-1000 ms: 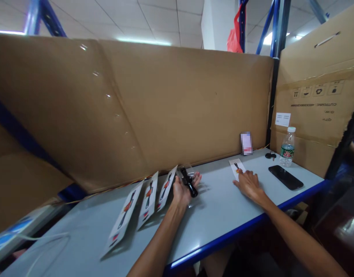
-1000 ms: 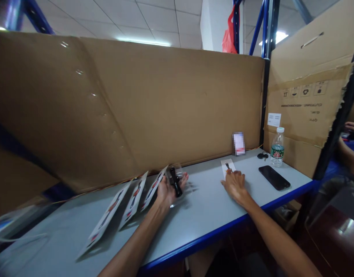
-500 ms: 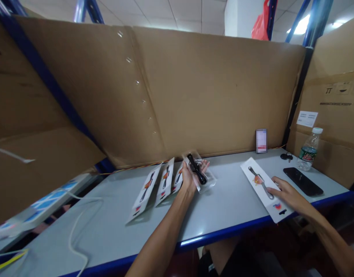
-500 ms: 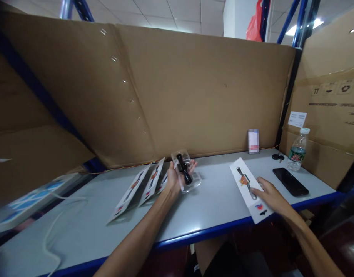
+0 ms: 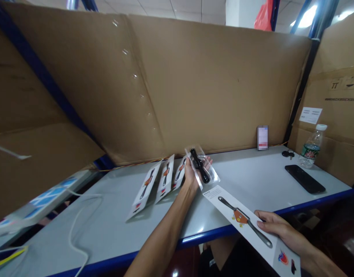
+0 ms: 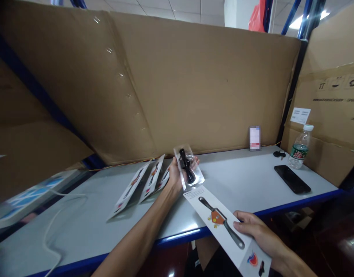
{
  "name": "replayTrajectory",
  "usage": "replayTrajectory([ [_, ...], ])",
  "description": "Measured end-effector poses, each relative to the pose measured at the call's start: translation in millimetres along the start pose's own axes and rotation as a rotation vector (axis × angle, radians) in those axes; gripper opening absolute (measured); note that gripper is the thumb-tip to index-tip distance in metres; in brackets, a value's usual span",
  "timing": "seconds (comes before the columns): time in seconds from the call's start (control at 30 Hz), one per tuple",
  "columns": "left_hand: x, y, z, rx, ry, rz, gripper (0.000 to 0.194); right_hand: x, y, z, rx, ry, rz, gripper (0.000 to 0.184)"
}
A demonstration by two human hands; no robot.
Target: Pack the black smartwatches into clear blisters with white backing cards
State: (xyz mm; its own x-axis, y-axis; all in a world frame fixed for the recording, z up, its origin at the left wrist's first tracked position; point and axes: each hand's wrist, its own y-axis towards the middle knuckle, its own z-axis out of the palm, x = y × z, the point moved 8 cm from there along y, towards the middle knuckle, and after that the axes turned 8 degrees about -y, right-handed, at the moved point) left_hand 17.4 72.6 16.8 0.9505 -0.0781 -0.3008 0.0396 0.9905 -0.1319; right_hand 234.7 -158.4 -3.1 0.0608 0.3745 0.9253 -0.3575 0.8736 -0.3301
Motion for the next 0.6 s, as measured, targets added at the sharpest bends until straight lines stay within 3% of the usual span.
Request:
replayTrajectory([
  [0.33, 2.4, 2.6, -2.5, 0.004, 0.029, -0.017, 0.058, 1.3, -6.3, 2.7, -0.015, 0.080, 0.008, 0.036],
  [0.6, 1.7, -1.9, 6.4, 0.076, 0.066, 0.018, 0.045, -12.6, -3.2, -16.0, -0.191, 0.280, 0.170, 0.024],
])
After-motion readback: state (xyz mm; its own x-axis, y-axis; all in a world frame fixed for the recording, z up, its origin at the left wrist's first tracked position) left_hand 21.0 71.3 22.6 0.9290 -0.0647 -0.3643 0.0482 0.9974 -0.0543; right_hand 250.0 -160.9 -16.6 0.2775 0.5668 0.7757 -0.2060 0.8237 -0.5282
